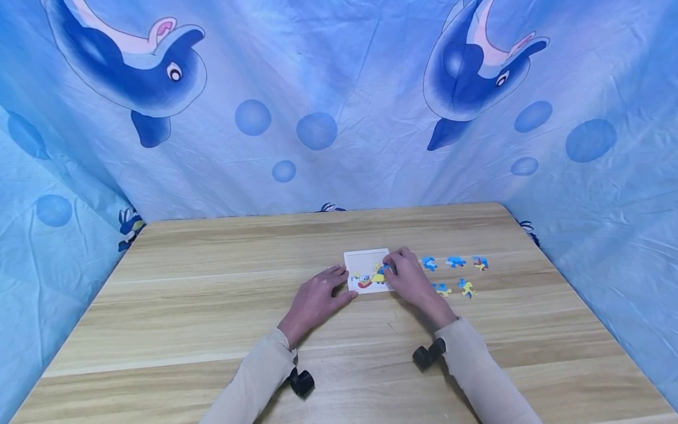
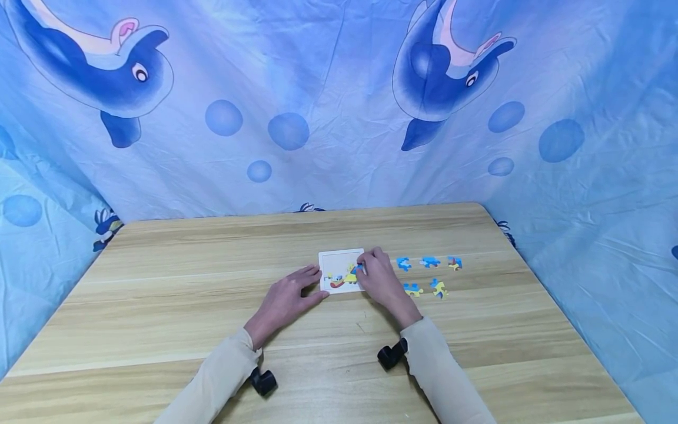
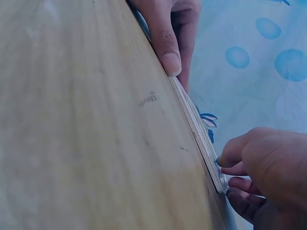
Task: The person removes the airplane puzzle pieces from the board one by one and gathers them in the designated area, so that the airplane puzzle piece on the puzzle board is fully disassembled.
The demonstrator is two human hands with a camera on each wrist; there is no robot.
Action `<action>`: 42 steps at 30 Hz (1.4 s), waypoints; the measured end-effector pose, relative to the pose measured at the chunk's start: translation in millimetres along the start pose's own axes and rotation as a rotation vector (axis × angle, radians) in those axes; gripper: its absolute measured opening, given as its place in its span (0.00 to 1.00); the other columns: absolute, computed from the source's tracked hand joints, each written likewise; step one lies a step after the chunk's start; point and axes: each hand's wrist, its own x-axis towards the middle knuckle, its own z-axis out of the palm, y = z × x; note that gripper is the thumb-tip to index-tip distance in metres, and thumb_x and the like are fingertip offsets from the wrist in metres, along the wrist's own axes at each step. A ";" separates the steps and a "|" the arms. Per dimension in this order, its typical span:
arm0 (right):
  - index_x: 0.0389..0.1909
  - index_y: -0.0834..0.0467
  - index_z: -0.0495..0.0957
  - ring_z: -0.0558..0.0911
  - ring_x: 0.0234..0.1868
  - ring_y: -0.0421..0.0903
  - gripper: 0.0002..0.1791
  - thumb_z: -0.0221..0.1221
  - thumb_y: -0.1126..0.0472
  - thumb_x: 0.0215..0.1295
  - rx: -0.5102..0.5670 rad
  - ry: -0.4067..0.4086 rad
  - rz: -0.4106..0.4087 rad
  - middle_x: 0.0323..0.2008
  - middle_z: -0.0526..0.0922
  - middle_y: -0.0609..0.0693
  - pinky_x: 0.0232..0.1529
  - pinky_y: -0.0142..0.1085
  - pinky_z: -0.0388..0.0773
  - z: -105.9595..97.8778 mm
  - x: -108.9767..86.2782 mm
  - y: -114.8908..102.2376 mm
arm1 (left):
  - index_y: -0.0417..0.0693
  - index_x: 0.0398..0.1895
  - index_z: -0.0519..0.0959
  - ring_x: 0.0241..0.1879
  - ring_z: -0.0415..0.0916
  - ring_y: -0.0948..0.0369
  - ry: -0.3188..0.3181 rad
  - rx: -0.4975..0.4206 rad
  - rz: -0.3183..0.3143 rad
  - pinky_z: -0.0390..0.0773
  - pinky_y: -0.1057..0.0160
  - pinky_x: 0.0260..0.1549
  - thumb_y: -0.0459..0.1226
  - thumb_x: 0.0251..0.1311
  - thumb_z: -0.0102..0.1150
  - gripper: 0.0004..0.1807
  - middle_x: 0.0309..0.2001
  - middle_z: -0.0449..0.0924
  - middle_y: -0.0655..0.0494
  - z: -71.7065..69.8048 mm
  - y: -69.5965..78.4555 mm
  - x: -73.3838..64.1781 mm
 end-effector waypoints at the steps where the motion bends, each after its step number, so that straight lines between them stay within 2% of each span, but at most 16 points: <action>1: 0.51 0.67 0.82 0.74 0.53 0.58 0.12 0.63 0.66 0.69 0.000 0.000 0.006 0.51 0.76 0.61 0.54 0.50 0.77 0.1 0.3 -0.2 | 0.43 0.64 0.81 0.69 0.72 0.52 0.000 0.000 -0.001 0.74 0.50 0.65 0.56 0.67 0.65 0.32 0.67 0.77 0.48 0.0 -0.2 0.0; 11: 0.49 0.65 0.80 0.75 0.51 0.58 0.11 0.64 0.65 0.69 0.057 0.005 0.020 0.48 0.77 0.60 0.52 0.50 0.78 1.0 3.2 0.8 | 0.42 0.63 0.82 0.67 0.73 0.51 0.025 -0.021 0.014 0.76 0.49 0.63 0.54 0.66 0.68 0.31 0.66 0.78 0.47 0.4 -1.1 -0.5; 19: 0.48 0.68 0.80 0.78 0.41 0.50 0.09 0.62 0.73 0.68 0.269 0.027 0.012 0.40 0.79 0.57 0.44 0.40 0.79 -3.6 2.2 2.4 | 0.43 0.64 0.81 0.69 0.72 0.51 0.009 -0.035 -0.012 0.75 0.49 0.64 0.56 0.67 0.67 0.32 0.67 0.77 0.48 -0.2 -0.6 -0.3; 22: 0.46 0.67 0.81 0.79 0.40 0.49 0.07 0.61 0.73 0.69 0.314 0.046 0.016 0.39 0.80 0.56 0.42 0.37 0.78 -4.3 1.5 3.2 | 0.43 0.64 0.81 0.69 0.72 0.52 0.007 -0.036 -0.016 0.74 0.49 0.64 0.56 0.67 0.66 0.32 0.67 0.77 0.48 -0.2 -0.5 -0.4; 26: 0.45 0.65 0.81 0.78 0.40 0.49 0.06 0.61 0.72 0.70 0.297 0.044 0.015 0.39 0.80 0.55 0.42 0.36 0.77 -5.0 0.6 3.8 | 0.44 0.64 0.81 0.69 0.72 0.52 0.004 -0.031 -0.020 0.75 0.49 0.64 0.56 0.66 0.66 0.32 0.67 0.77 0.49 0.0 -0.6 -0.2; 36: 0.52 0.64 0.78 0.75 0.39 0.48 0.11 0.58 0.73 0.71 0.212 -0.065 -0.034 0.38 0.76 0.54 0.41 0.40 0.77 -6.0 -1.3 5.5 | 0.44 0.64 0.81 0.69 0.72 0.52 0.005 -0.024 -0.015 0.74 0.49 0.65 0.56 0.66 0.66 0.32 0.67 0.77 0.49 -0.2 -0.6 0.3; 42: 0.56 0.67 0.79 0.75 0.43 0.49 0.15 0.59 0.72 0.70 0.118 -0.057 -0.094 0.43 0.76 0.55 0.44 0.42 0.78 -4.9 -5.0 4.8 | 0.44 0.64 0.81 0.69 0.72 0.52 0.005 -0.025 -0.015 0.74 0.49 0.65 0.56 0.66 0.66 0.32 0.67 0.77 0.49 -0.2 -0.5 -0.1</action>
